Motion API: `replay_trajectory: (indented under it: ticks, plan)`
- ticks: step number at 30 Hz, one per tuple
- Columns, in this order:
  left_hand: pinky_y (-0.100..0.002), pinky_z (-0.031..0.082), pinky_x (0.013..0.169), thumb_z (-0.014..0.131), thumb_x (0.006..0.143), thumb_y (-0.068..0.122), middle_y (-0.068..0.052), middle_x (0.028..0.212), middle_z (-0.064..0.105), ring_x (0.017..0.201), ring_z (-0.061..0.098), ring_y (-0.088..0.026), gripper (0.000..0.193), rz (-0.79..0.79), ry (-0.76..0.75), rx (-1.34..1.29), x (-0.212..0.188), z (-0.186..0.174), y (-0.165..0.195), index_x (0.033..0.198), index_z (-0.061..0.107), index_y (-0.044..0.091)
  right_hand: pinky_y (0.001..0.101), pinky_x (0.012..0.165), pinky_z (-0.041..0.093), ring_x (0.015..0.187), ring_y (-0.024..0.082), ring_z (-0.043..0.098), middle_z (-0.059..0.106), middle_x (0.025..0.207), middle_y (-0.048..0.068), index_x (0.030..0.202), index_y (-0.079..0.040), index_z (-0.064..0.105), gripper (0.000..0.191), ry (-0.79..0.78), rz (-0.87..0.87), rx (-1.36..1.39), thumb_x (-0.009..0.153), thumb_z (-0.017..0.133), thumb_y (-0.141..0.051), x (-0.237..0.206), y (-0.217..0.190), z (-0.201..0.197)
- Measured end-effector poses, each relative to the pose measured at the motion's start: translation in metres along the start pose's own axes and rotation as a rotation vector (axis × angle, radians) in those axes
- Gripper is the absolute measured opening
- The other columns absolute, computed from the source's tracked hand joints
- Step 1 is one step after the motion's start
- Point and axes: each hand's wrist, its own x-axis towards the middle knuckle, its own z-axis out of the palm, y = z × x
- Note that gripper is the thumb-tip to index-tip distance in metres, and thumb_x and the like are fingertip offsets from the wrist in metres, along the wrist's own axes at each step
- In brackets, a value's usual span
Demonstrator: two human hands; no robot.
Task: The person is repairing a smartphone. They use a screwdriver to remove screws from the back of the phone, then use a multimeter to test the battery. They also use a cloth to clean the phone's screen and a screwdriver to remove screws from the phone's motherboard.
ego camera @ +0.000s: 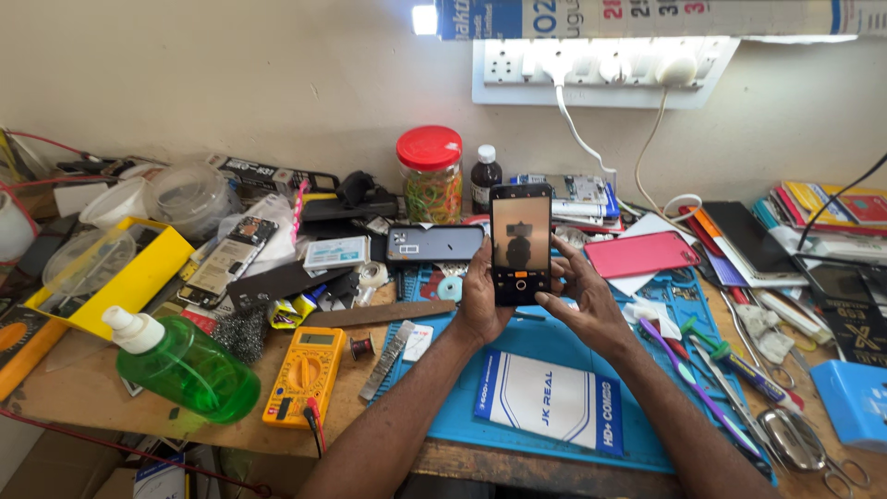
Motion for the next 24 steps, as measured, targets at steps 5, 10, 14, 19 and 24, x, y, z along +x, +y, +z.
replay_trajectory:
  ticks: [5, 10, 14, 19, 24]
  plan:
    - [-0.041, 0.061, 0.091, 0.025, 0.113, 0.058, -0.017, 0.109, 0.073, 0.098, 0.074, -0.027, 0.072, 0.036, -0.008, 0.067, -0.001, 0.005, 0.002, 0.134, 0.060, -0.001, 0.0442, 0.100, 0.056, 0.109, 0.026, 0.069, 0.069, 0.124, 0.020, 0.161, -0.009, 0.028, 0.097, 0.012, -0.004, -0.045, 0.080, 0.079, -0.017, 0.001, 0.001, 0.000]
    - [-0.040, 0.062, 0.092, 0.023, 0.111, 0.058, -0.017, 0.110, 0.073, 0.099, 0.074, -0.026, 0.072, 0.009, 0.000, 0.055, -0.001, 0.006, 0.003, 0.134, 0.060, 0.001, 0.0430, 0.099, 0.056, 0.115, 0.024, 0.069, 0.067, 0.131, 0.019, 0.159, -0.010, 0.028, 0.097, 0.027, 0.053, -0.109, 0.078, 0.081, -0.019, 0.001, 0.001, 0.000]
    - [-0.041, 0.062, 0.093, 0.023, 0.114, 0.058, -0.018, 0.112, 0.073, 0.101, 0.074, -0.028, 0.073, 0.017, -0.038, 0.030, -0.001, 0.004, 0.001, 0.134, 0.060, -0.001, 0.0443, 0.101, 0.056, 0.116, 0.026, 0.069, 0.067, 0.132, 0.020, 0.160, -0.010, 0.028, 0.096, 0.023, 0.020, -0.087, 0.080, 0.080, -0.019, 0.001, 0.000, -0.001]
    - [-0.042, 0.061, 0.093, 0.024, 0.113, 0.055, -0.018, 0.113, 0.072, 0.103, 0.073, -0.027, 0.068, 0.021, -0.009, 0.016, -0.001, 0.001, -0.001, 0.139, 0.056, 0.001, 0.0449, 0.101, 0.055, 0.119, 0.028, 0.067, 0.067, 0.133, 0.021, 0.160, -0.007, 0.028, 0.093, 0.020, -0.040, -0.099, 0.083, 0.079, -0.015, 0.000, -0.004, 0.001]
    - [-0.043, 0.061, 0.098, 0.025, 0.115, 0.054, -0.020, 0.114, 0.072, 0.105, 0.073, -0.029, 0.068, 0.065, -0.095, -0.008, 0.000, 0.004, -0.004, 0.137, 0.057, -0.003, 0.0430, 0.103, 0.053, 0.118, 0.028, 0.068, 0.066, 0.131, 0.021, 0.161, -0.005, 0.018, 0.104, 0.008, -0.091, -0.070, 0.080, 0.082, -0.013, -0.002, -0.008, 0.010]
